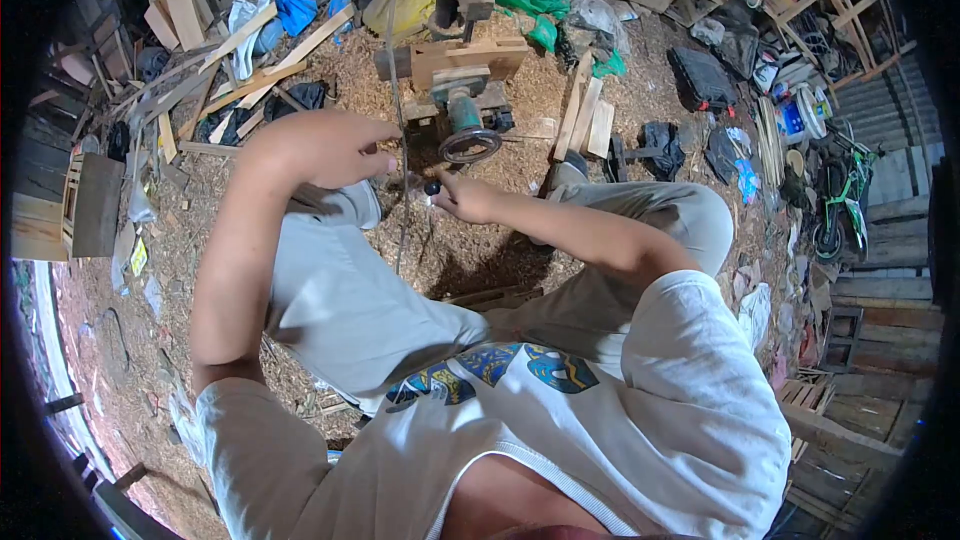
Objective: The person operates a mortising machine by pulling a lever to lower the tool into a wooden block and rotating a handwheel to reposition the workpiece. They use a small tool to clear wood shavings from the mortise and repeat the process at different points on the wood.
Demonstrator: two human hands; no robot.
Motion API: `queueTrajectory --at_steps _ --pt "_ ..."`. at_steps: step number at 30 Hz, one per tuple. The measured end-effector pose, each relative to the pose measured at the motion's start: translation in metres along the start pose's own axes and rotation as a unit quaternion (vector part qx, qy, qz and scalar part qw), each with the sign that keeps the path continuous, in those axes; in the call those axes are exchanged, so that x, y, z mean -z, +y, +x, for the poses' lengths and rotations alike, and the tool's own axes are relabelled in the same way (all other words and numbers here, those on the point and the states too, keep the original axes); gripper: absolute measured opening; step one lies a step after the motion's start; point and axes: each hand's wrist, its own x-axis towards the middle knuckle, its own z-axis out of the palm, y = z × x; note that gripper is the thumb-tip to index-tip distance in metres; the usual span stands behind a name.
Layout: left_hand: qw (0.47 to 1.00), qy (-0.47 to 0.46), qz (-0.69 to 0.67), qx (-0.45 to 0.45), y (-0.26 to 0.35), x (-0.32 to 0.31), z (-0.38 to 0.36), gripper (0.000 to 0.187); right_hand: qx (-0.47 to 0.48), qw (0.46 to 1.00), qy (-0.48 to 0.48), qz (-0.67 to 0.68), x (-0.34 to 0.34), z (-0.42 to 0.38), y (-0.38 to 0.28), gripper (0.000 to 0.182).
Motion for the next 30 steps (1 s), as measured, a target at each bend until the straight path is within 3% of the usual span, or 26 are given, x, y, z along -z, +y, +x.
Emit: queueTrajectory --at_steps 2,4,8,14,17,21,27,30 --pt "1.0 -0.011 -0.006 0.012 0.003 0.003 -0.003 0.053 -0.01 0.999 -0.039 -0.005 -0.002 0.011 -0.008 0.084" --pt "0.999 -0.028 -0.003 0.017 0.002 0.004 -0.004 0.054 -0.121 0.989 -0.059 0.06 -0.01 0.018 -0.017 0.085" --pt "0.999 -0.028 -0.01 0.026 0.003 0.004 -0.006 0.054 -0.161 0.961 -0.089 0.208 0.008 0.008 -0.034 0.08" --pt "1.0 -0.022 0.008 -0.009 0.001 0.002 -0.001 0.054 -0.125 0.974 0.036 0.186 -0.019 0.046 -0.013 0.062" --pt "1.0 -0.014 -0.019 -0.006 0.006 0.004 0.001 0.055 -0.171 0.952 -0.041 0.251 -0.009 0.043 -0.017 0.059" --pt "1.0 -0.011 0.005 -0.01 0.003 -0.001 0.01 0.056 -0.135 0.968 -0.023 0.211 -0.015 0.048 -0.013 0.056" --pt "1.0 -0.023 0.008 0.006 0.01 0.004 0.014 0.058 -0.113 0.967 -0.078 0.216 -0.003 0.046 -0.026 0.056" --pt "1.0 -0.025 0.012 0.005 0.009 0.003 0.015 0.059 -0.109 0.978 -0.048 0.172 -0.012 0.05 -0.023 0.056"
